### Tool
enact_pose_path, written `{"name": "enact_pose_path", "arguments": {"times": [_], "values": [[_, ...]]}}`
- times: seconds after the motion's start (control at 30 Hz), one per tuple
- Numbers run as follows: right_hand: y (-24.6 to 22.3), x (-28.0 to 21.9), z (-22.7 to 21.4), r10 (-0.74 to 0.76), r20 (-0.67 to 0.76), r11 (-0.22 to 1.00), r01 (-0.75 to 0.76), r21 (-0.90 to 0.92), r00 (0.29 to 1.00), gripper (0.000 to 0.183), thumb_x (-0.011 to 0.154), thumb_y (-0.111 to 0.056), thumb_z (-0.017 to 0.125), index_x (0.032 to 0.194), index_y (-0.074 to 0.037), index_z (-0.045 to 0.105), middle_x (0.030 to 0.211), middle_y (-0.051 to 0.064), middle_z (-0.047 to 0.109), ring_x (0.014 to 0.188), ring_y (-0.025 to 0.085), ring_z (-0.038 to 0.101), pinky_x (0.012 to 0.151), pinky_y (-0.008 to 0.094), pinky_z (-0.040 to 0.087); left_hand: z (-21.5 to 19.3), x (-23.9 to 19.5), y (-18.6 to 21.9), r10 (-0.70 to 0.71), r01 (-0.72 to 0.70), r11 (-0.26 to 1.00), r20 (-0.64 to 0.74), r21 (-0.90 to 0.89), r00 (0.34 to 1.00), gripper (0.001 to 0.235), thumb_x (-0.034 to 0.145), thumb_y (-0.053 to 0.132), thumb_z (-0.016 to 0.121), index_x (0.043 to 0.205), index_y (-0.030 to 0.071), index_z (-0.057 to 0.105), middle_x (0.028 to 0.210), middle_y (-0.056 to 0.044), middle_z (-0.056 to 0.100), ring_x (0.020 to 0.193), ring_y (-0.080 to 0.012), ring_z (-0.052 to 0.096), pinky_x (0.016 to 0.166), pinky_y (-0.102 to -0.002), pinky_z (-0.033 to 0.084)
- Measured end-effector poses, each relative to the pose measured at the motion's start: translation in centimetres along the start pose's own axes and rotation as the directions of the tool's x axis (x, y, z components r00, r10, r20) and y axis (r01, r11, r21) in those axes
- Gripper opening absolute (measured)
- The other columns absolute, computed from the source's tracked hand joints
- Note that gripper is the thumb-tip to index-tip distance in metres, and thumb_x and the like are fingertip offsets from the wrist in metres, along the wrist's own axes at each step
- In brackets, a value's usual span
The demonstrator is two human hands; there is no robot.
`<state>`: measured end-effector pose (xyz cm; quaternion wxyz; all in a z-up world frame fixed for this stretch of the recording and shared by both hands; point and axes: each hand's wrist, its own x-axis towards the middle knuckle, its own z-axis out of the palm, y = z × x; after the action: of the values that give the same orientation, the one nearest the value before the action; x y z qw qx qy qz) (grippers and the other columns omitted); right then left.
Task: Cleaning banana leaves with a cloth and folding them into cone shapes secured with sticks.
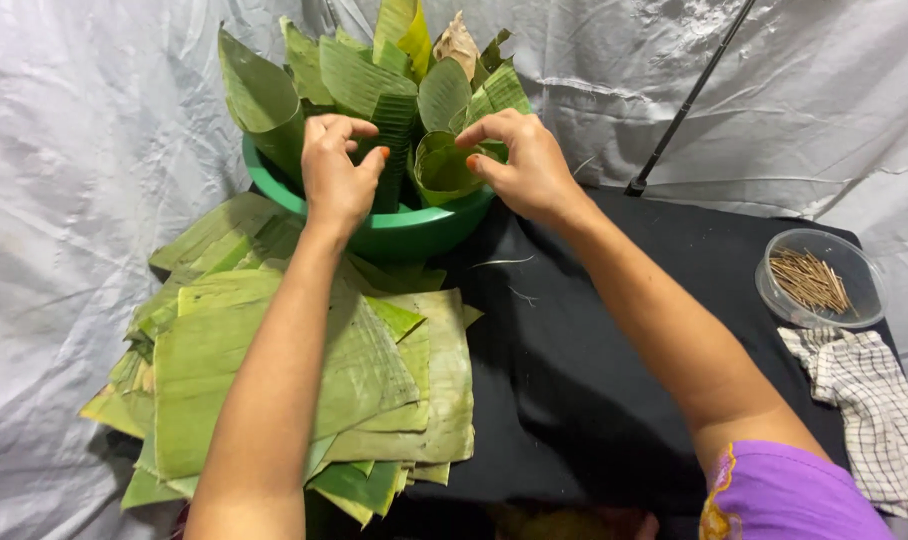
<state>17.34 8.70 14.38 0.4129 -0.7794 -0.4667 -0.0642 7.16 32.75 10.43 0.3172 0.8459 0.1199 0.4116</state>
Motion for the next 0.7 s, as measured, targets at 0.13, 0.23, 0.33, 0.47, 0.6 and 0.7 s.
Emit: {"name": "enact_pose_path", "arguments": {"times": [0.13, 0.23, 0.33, 0.47, 0.6, 0.7], "values": [[-2.5, -2.9, 1.2, -0.048, -0.146, 0.993, 0.063, 0.104, 0.988, 0.027, 0.088, -0.012, 0.076, 0.110, -0.027, 0.076, 0.114, -0.003, 0.068, 0.109, 0.021, 0.060, 0.093, 0.032, 0.048, -1.3, -2.5, -0.6, -0.126, 0.133, 0.986, 0.070, -0.099, 0.990, 0.018, 0.085, 0.010, 0.083, 0.099, 0.017, 0.075, 0.110, -0.004, 0.057, 0.094, -0.0257, 0.073, 0.077, -0.033, 0.061], [-4.5, -4.7, 2.5, -0.079, -0.190, 0.978, 0.113, 0.175, 0.979, 0.027, 0.088, -0.009, 0.075, 0.110, -0.026, 0.076, 0.114, -0.004, 0.067, 0.107, 0.017, 0.058, 0.087, 0.026, 0.047, -2.8, -4.1, -1.2, -0.139, 0.148, 0.978, 0.070, -0.149, 0.988, 0.018, 0.084, 0.007, 0.082, 0.099, 0.015, 0.077, 0.106, -0.004, 0.060, 0.086, -0.0222, 0.076, 0.073, -0.032, 0.062], [-6.1, -6.4, 4.3, -0.137, -0.238, 0.968, 0.182, 0.176, 0.961, 0.028, 0.087, -0.007, 0.077, 0.109, -0.025, 0.076, 0.114, -0.001, 0.066, 0.107, 0.022, 0.058, 0.090, 0.030, 0.047, -4.6, -5.5, -1.8, -0.159, 0.168, 0.973, 0.069, -0.160, 0.985, 0.016, 0.085, 0.009, 0.080, 0.101, 0.014, 0.077, 0.104, -0.004, 0.061, 0.088, -0.0223, 0.076, 0.073, -0.031, 0.062], [-5.2, -9.0, 9.4, 0.017, -0.093, 0.862, 0.032, 0.506, 0.996, 0.030, 0.089, -0.007, 0.073, 0.115, -0.021, 0.077, 0.109, 0.000, 0.070, 0.100, 0.012, 0.062, 0.081, 0.024, 0.052, -7.2, -7.9, -2.1, -0.241, 0.247, 0.955, 0.054, -0.163, 0.969, 0.016, 0.085, 0.014, 0.080, 0.100, 0.019, 0.077, 0.102, -0.002, 0.065, 0.090, -0.0213, 0.076, 0.076, -0.032, 0.062], [-7.8, -11.5, 12.3, 0.181, 0.208, 0.539, -0.274, 0.797, 0.961, 0.038, 0.093, -0.011, 0.070, 0.130, -0.016, 0.069, 0.112, 0.001, 0.076, 0.096, 0.002, 0.067, 0.076, 0.016, 0.054, -10.7, -11.2, -3.1, -0.283, 0.287, 0.945, 0.049, -0.155, 0.958, 0.017, 0.087, 0.013, 0.078, 0.103, 0.017, 0.077, 0.102, -0.008, 0.066, 0.092, -0.0246, 0.075, 0.080, -0.036, 0.060], [-10.3, -13.3, 14.1, 0.297, 0.383, 0.305, -0.467, 0.830, 0.875, 0.042, 0.093, -0.010, 0.066, 0.135, -0.013, 0.063, 0.114, 0.004, 0.075, 0.094, 0.009, 0.071, 0.075, 0.018, 0.057, -13.2, -13.9, -6.4, -0.357, 0.361, 0.919, 0.053, -0.157, 0.933, 0.019, 0.088, 0.017, 0.078, 0.107, 0.018, 0.077, 0.100, -0.004, 0.069, 0.086, -0.0138, 0.070, 0.070, -0.028, 0.058]]}}
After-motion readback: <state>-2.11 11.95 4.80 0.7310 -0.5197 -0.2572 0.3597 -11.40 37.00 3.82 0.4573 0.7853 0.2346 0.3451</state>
